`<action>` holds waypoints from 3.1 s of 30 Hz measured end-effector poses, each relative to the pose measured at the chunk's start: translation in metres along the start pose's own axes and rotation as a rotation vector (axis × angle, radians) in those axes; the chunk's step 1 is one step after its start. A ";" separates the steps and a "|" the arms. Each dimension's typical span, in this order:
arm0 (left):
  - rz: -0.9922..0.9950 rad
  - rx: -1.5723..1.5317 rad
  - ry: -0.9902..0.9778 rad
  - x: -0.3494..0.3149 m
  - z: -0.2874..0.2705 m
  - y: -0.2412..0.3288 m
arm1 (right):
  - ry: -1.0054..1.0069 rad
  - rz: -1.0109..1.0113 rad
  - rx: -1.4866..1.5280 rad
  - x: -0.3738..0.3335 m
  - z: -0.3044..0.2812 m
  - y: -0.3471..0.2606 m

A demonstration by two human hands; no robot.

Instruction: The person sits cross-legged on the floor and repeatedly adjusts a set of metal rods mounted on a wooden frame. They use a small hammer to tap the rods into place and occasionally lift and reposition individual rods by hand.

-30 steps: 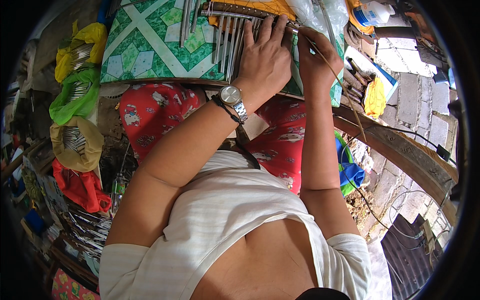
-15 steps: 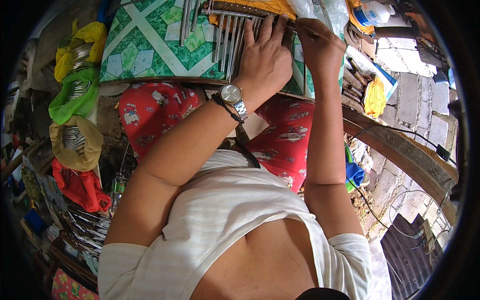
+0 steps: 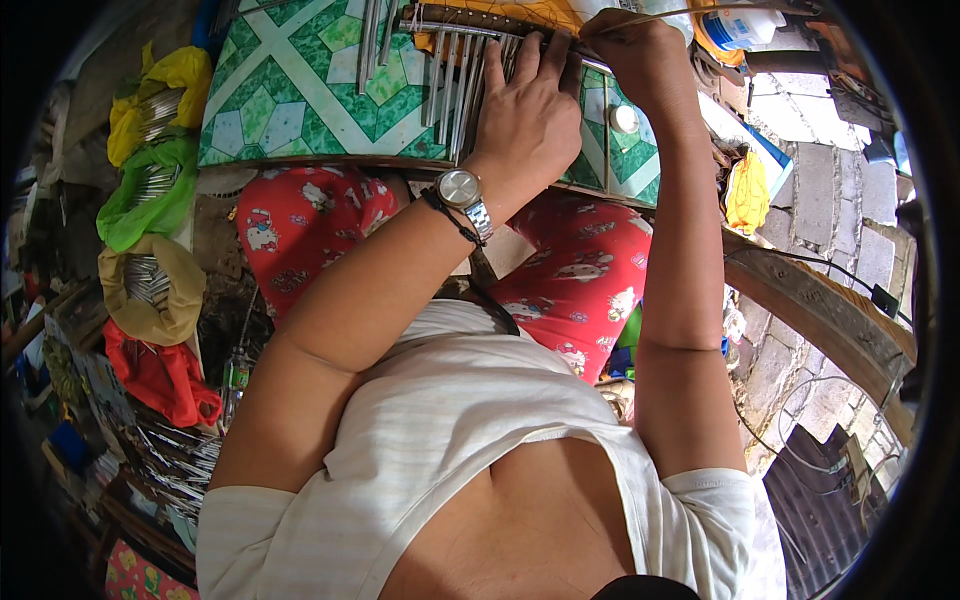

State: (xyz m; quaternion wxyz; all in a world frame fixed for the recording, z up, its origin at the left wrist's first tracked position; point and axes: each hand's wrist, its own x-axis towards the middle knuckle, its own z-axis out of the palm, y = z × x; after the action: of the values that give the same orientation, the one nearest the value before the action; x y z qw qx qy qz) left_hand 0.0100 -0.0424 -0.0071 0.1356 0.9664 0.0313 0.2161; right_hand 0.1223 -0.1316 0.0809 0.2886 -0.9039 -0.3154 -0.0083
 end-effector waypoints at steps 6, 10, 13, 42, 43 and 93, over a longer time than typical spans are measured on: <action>-0.003 -0.014 0.056 0.001 0.005 -0.001 | 0.162 -0.125 0.087 -0.006 -0.012 0.008; -0.003 -0.013 0.061 0.001 0.003 0.000 | 0.039 -0.022 -0.086 -0.006 -0.006 0.023; 0.001 0.004 0.047 0.000 0.002 0.000 | 0.040 -0.074 -0.084 -0.008 0.000 0.031; 0.005 -0.012 0.039 0.001 0.001 0.000 | -0.093 0.052 -0.105 0.007 -0.003 -0.003; 0.004 -0.022 0.063 0.001 0.002 0.000 | -0.063 0.028 -0.073 0.006 -0.005 -0.007; -0.007 -0.034 0.087 0.001 0.003 0.001 | -0.045 -0.292 -0.222 0.009 0.007 0.027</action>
State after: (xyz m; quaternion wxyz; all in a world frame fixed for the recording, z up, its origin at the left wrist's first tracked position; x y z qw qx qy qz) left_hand 0.0126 -0.0437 -0.0092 0.1513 0.9535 0.0368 0.2581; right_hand 0.1433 -0.1397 0.0626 0.1758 -0.8749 -0.4466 -0.0647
